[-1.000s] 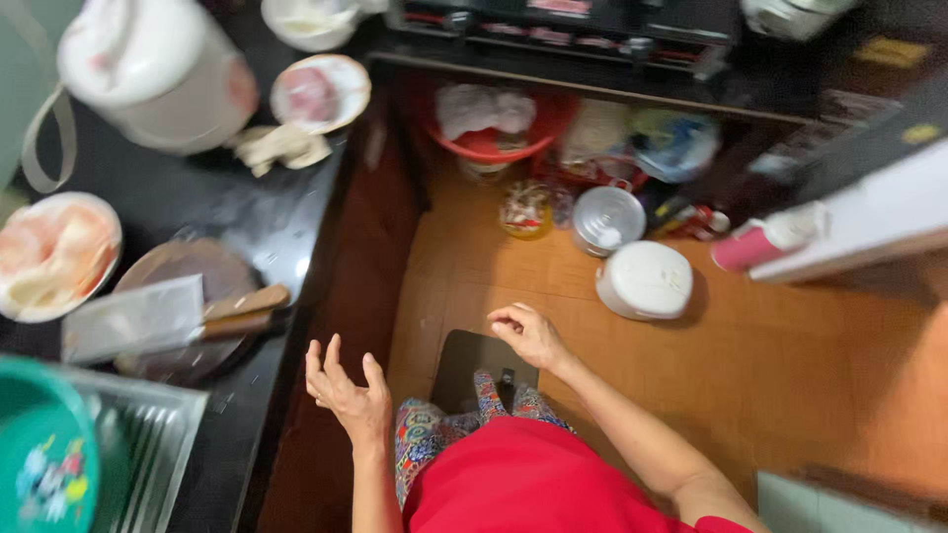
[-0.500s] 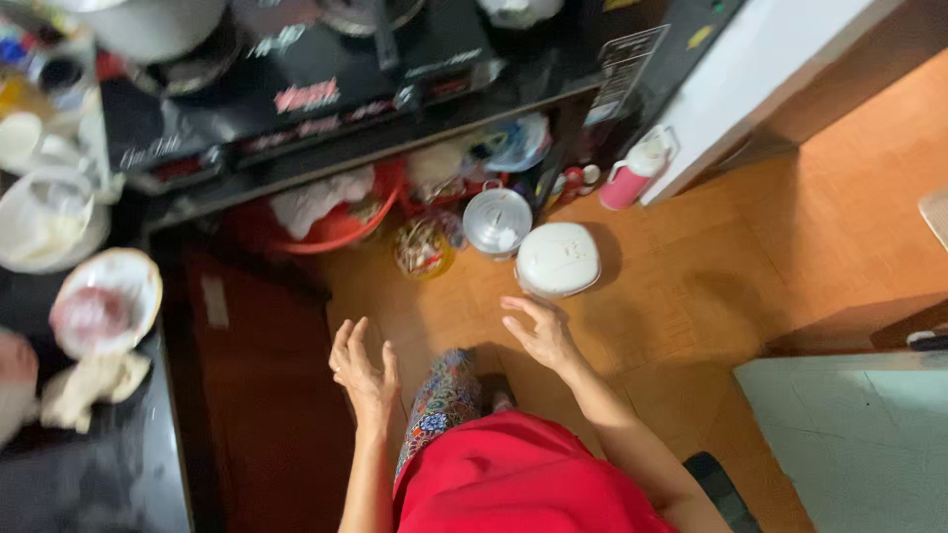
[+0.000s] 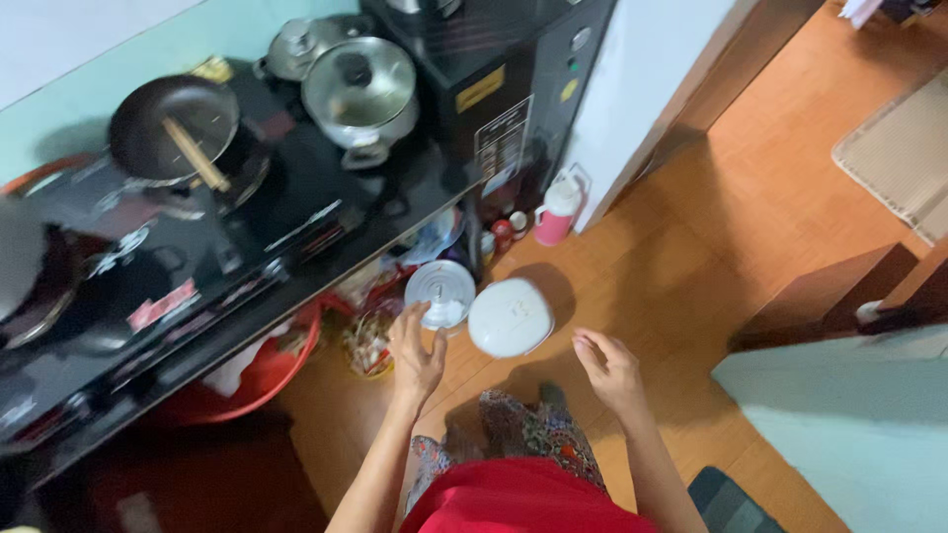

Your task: The person fills an electric kettle with water at the sink, then washes kitchenware including a plate, a pot, and a strainer under running water in the sink, scrubbing them by hand and setting them aside. They also carry a plate of fruit slices and a packaged piece of meat around the kitchen and handle a knife and cutting board.

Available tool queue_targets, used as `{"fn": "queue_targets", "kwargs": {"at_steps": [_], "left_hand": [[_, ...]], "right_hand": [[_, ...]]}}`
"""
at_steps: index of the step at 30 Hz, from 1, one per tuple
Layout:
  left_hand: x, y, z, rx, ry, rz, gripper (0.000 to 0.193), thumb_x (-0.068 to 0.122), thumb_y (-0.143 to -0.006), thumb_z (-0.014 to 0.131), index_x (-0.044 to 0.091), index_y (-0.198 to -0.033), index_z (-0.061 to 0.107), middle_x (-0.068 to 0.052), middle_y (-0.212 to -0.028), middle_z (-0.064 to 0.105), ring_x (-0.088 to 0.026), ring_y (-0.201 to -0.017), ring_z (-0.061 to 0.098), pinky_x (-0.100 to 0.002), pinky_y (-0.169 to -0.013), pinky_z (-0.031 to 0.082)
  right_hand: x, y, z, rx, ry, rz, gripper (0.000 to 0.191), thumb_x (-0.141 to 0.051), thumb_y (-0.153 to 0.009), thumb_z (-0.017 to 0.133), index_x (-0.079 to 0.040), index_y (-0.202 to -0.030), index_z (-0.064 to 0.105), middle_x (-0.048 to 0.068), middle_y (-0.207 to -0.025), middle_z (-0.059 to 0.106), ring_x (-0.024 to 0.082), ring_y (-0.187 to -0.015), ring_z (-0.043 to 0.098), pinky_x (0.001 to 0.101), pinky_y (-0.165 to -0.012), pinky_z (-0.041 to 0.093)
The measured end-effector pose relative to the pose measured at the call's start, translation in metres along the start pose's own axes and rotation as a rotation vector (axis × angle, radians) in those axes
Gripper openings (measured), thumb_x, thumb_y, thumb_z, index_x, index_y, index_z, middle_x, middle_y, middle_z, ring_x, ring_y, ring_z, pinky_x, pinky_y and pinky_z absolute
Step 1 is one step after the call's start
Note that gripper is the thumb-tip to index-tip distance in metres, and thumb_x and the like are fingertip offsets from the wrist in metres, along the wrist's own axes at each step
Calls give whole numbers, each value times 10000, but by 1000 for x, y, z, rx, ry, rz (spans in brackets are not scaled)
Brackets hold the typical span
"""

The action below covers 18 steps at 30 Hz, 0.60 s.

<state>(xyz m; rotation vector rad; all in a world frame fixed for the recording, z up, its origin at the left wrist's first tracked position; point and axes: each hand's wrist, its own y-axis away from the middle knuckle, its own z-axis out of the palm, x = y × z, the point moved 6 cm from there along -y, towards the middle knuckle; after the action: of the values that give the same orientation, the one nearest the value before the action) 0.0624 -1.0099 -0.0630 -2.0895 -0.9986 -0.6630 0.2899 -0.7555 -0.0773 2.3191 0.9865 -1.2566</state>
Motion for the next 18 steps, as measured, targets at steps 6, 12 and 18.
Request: {"fn": "queue_targets", "kwargs": {"at_steps": [6, 12, 18], "left_hand": [[70, -80, 138, 49, 93, 61, 488, 119, -874, 721, 52, -1340, 593, -210, -1348, 594, -406, -1268, 551, -508, -1070, 408], [151, -131, 233, 32, 146, 23, 500, 113, -862, 715, 50, -1342, 592, -181, -1361, 604, -392, -1278, 550, -491, -1078, 421], [168, -193, 289, 48, 114, -19, 465, 109, -889, 709, 46, -1331, 581, -181, -1374, 582, -383, -1286, 525, -488, -1084, 422]], "right_hand": [[82, -116, -94, -52, 7, 92, 306, -269, -952, 667, -107, -1203, 737, 93, -1123, 783, 195, -1056, 740, 323, -922, 548], [80, -232, -179, -105, 69, -59, 316, -231, -953, 674, -121, -1248, 708, 60, -1112, 781, 203, -1050, 736, 333, -891, 563], [53, -339, -179, -216, 61, -310, 362, -201, -944, 684, -111, -1295, 679, 80, -1129, 770, 239, -1084, 722, 350, -941, 546]]}}
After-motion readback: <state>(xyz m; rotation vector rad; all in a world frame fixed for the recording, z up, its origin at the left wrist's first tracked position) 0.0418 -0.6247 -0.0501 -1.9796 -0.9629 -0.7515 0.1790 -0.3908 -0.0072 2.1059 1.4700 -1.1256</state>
